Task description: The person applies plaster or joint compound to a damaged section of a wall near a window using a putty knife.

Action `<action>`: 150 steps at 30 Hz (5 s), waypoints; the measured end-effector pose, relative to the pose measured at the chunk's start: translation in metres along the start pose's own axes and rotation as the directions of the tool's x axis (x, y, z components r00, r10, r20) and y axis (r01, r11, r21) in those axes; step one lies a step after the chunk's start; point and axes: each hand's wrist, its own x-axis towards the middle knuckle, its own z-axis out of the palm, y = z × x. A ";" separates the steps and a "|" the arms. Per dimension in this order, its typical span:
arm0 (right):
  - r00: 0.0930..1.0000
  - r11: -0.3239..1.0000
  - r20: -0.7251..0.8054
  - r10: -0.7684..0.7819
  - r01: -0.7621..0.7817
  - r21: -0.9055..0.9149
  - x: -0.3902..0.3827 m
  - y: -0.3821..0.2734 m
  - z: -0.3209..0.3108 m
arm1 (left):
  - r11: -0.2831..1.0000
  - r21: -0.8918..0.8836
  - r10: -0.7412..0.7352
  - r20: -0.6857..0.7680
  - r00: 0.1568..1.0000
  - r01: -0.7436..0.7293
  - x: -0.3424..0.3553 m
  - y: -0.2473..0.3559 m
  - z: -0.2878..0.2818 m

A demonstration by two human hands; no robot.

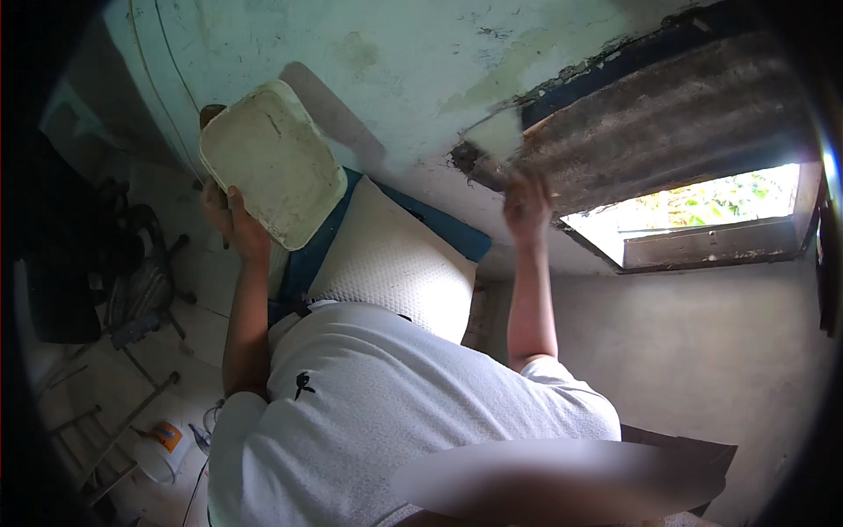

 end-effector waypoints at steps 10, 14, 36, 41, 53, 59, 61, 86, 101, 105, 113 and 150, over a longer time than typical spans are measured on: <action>0.871 0.762 0.490 0.013 -0.326 0.559 -0.071 -0.165 0.071 | 0.994 0.035 -0.105 -0.052 0.993 0.107 -0.010 0.003 0.009; 0.857 0.769 0.515 0.034 -0.351 0.534 -0.081 -0.174 0.069 | 0.985 -0.036 -0.173 -0.174 0.970 0.169 -0.009 0.025 0.004; 0.374 -0.787 0.926 -0.048 -0.585 0.195 -0.151 -0.225 0.079 | 0.973 -0.138 -0.214 -0.217 0.952 0.187 -0.026 0.075 -0.064; 0.278 -0.786 0.958 0.073 -0.576 0.227 -0.186 -0.216 0.077 | 0.971 -0.115 -0.225 -0.135 0.965 0.210 -0.024 0.074 -0.082; 0.282 -0.641 0.871 0.401 -0.593 0.487 -0.167 -0.216 0.071 | 0.931 -0.059 -0.365 -0.112 0.924 0.361 -0.054 0.070 -0.098; 0.261 -0.627 0.875 0.407 -0.617 0.475 -0.165 -0.228 0.075 | 0.940 0.029 -0.336 -0.104 0.936 0.340 -0.063 0.058 -0.101; 0.239 -0.634 0.867 0.438 -0.602 0.486 -0.162 -0.234 0.075 | 0.921 -0.034 -0.389 -0.047 0.920 0.387 -0.060 0.057 -0.100; -0.212 -0.490 0.444 0.871 -0.301 0.818 -0.134 -0.364 0.138 | 0.794 0.305 -0.602 0.515 0.610 0.527 0.104 -0.020 -0.121; -0.622 -0.052 0.003 0.783 -0.060 0.997 -0.203 -0.543 0.109 | 0.395 0.487 -0.666 0.736 -0.122 0.779 0.035 -0.006 -0.052; -0.566 0.000 -0.037 0.824 -0.065 0.998 -0.206 -0.553 0.117 | 0.395 0.557 -0.614 0.752 -0.241 0.730 0.026 -0.031 -0.070; -0.595 -0.036 -0.122 0.794 -0.246 0.969 -0.195 -0.613 0.117 | 0.132 0.626 -0.495 0.713 -0.496 0.768 0.013 -0.040 -0.095; -0.777 0.522 -0.005 -0.629 -0.428 0.738 0.038 -0.690 0.379 | 0.666 0.683 0.178 -0.537 -0.825 -0.300 -0.103 0.066 -0.046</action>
